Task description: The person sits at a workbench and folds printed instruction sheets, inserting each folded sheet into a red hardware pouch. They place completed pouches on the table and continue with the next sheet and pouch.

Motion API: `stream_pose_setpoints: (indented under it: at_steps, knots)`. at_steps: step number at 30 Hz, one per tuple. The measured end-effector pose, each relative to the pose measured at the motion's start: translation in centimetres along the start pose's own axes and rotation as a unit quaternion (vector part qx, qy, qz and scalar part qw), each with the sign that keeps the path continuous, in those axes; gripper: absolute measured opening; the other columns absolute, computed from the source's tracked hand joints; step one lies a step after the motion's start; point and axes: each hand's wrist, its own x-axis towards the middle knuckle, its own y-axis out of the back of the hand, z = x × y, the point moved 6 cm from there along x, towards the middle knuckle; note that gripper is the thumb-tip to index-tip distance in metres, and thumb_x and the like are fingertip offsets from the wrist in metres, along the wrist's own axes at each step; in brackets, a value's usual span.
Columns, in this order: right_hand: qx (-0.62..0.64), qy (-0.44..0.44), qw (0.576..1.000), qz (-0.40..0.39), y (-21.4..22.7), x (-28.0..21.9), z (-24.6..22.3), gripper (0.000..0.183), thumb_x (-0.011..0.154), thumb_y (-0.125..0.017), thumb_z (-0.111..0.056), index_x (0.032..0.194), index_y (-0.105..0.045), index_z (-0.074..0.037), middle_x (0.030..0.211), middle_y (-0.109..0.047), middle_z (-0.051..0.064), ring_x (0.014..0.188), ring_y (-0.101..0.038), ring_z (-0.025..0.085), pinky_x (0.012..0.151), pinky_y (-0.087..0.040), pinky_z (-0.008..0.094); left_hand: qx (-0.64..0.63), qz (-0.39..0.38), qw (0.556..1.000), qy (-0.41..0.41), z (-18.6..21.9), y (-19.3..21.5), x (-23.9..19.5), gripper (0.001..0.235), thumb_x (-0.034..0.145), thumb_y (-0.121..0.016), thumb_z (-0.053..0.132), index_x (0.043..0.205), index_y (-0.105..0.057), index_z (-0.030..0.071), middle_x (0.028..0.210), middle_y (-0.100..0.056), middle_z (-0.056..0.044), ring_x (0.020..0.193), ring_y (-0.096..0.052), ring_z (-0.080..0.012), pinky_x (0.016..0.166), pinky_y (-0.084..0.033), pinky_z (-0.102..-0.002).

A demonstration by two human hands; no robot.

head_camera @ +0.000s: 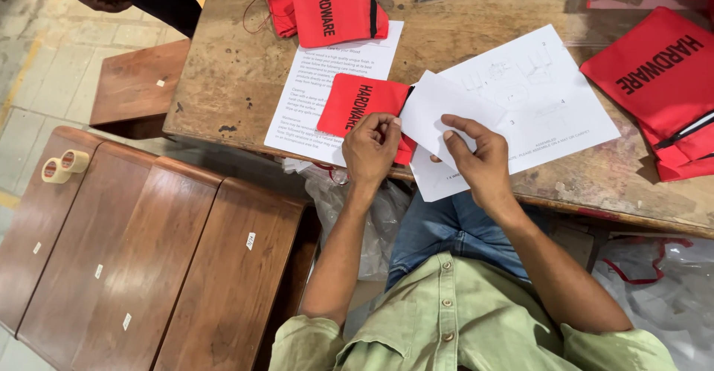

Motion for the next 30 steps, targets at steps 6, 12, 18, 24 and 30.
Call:
stream_pose_setpoints:
  at_steps: [6,12,18,24,30]
  knots:
    - [-0.002,-0.016,1.0,-0.004,-1.1,-0.8,0.4,0.032,0.099,-0.061,-0.005,0.128,-0.067,0.007,0.09,-0.075,0.014,0.073,-0.073,0.012,0.063,-0.059,0.025,-0.021,0.012,1.0,0.008,-0.2,-0.2,-0.1,0.012,0.09,-0.077,0.019,0.09,-0.076,0.007,0.069,-0.064,0.001,0.055,-0.056,-0.0074,0.052,-0.046,-0.027]
    - [-0.017,-0.022,1.0,-0.006,-1.0,-0.9,1.1,0.032,0.098,-0.059,-0.003,0.128,-0.067,0.007,0.091,-0.075,0.013,0.073,-0.073,0.013,0.064,-0.06,0.025,0.085,0.019,0.995,-0.049,1.4,0.2,0.1,0.01,0.088,-0.074,0.018,0.087,-0.074,0.008,0.074,-0.066,-0.003,0.059,-0.063,-0.019,0.055,-0.05,-0.035]
    - [-0.028,-0.028,0.998,-0.042,-1.4,-0.9,1.4,0.032,0.097,-0.058,-0.002,0.125,-0.068,0.008,0.088,-0.074,0.013,0.07,-0.073,0.014,0.064,-0.062,0.027,0.173,-0.048,0.98,-0.086,1.0,-1.6,2.5,0.016,0.087,-0.072,0.023,0.089,-0.07,0.007,0.085,-0.069,-0.009,0.071,-0.068,-0.0333,0.061,-0.052,-0.047]
    - [-0.071,-0.021,0.996,-0.057,-1.9,-1.1,0.0,0.032,0.095,-0.055,-0.001,0.122,-0.07,0.006,0.083,-0.074,0.009,0.068,-0.072,0.012,0.063,-0.059,0.026,0.172,-0.026,0.98,-0.097,-0.6,-3.2,3.9,0.014,0.092,-0.07,0.02,0.088,-0.069,0.006,0.088,-0.069,-0.01,0.073,-0.069,-0.0329,0.064,-0.053,-0.047]
    - [-0.129,0.008,0.989,-0.066,-1.8,-1.3,0.4,0.036,0.092,-0.054,0.003,0.122,-0.074,0.002,0.073,-0.069,0.007,0.065,-0.066,0.007,0.059,-0.052,0.024,0.082,0.021,0.986,-0.142,1.7,-2.0,3.3,0.01,0.097,-0.068,0.014,0.099,-0.07,0.005,0.091,-0.065,-0.009,0.074,-0.068,-0.0278,0.065,-0.054,-0.041]
